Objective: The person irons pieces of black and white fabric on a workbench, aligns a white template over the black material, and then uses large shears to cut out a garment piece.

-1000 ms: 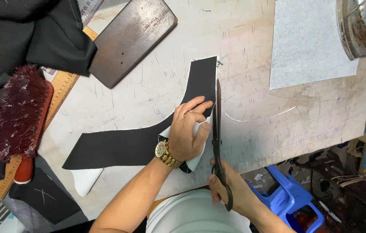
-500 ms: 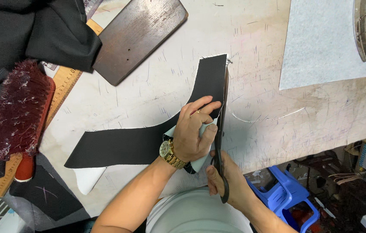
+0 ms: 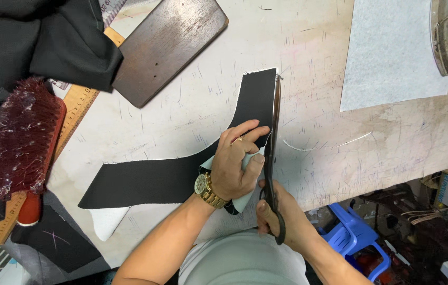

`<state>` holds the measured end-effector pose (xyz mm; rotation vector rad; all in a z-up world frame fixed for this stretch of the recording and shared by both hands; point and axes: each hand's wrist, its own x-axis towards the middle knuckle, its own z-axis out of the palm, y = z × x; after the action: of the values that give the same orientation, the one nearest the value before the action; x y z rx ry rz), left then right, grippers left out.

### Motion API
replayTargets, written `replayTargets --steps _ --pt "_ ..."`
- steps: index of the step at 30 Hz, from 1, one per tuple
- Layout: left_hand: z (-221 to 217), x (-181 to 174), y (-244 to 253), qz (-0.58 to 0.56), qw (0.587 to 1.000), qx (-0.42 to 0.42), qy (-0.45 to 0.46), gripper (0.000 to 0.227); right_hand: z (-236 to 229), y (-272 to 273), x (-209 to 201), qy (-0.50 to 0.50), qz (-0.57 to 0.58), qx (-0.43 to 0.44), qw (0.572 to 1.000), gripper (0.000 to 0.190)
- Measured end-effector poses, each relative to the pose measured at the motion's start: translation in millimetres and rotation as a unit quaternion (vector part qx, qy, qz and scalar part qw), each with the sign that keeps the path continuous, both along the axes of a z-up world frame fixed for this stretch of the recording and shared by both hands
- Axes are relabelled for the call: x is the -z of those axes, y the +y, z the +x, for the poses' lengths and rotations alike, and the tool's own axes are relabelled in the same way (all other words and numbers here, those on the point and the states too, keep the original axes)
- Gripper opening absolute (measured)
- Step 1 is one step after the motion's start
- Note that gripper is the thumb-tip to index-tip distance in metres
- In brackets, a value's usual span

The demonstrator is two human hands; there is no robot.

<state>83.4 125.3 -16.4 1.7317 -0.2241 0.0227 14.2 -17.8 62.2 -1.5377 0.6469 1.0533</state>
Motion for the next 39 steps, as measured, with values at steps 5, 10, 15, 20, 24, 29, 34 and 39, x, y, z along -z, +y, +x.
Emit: replayTargets --steps 5,10,15,20,24,29,34,39 --pt "1 0 1 -0.003 1.0 0.005 0.008 0.018 19 8 -3 0.013 -0.042 -0.021 0.999 0.074" --pt "1 0 2 -0.008 1.0 0.006 0.004 0.02 22 10 -2 -0.026 -0.024 -0.006 0.999 0.068" --pt "0 1 1 -0.014 1.0 0.001 0.006 0.019 19 10 -3 -0.035 0.019 0.033 0.999 0.06" --pt "-8 -18 22 -0.073 0.994 -0.079 -0.012 0.017 -9 -16 10 -0.044 0.181 0.105 0.977 0.103" --pt "-52 -32 95 0.055 0.956 -0.28 0.067 0.009 -31 -50 3 -0.034 0.194 0.109 0.974 0.083" --pt "-93 -55 215 0.391 0.829 -0.387 0.1 0.027 -80 -109 25 -0.039 0.151 0.132 0.979 0.041" --pt "-112 -56 291 0.478 0.738 -0.474 -0.043 0.015 -111 -127 8 -0.125 -0.01 0.191 0.974 0.042" --pt "-126 -7 317 0.603 0.741 -0.296 0.031 0.03 -113 -146 -3 -0.16 0.033 0.2 0.966 0.034"
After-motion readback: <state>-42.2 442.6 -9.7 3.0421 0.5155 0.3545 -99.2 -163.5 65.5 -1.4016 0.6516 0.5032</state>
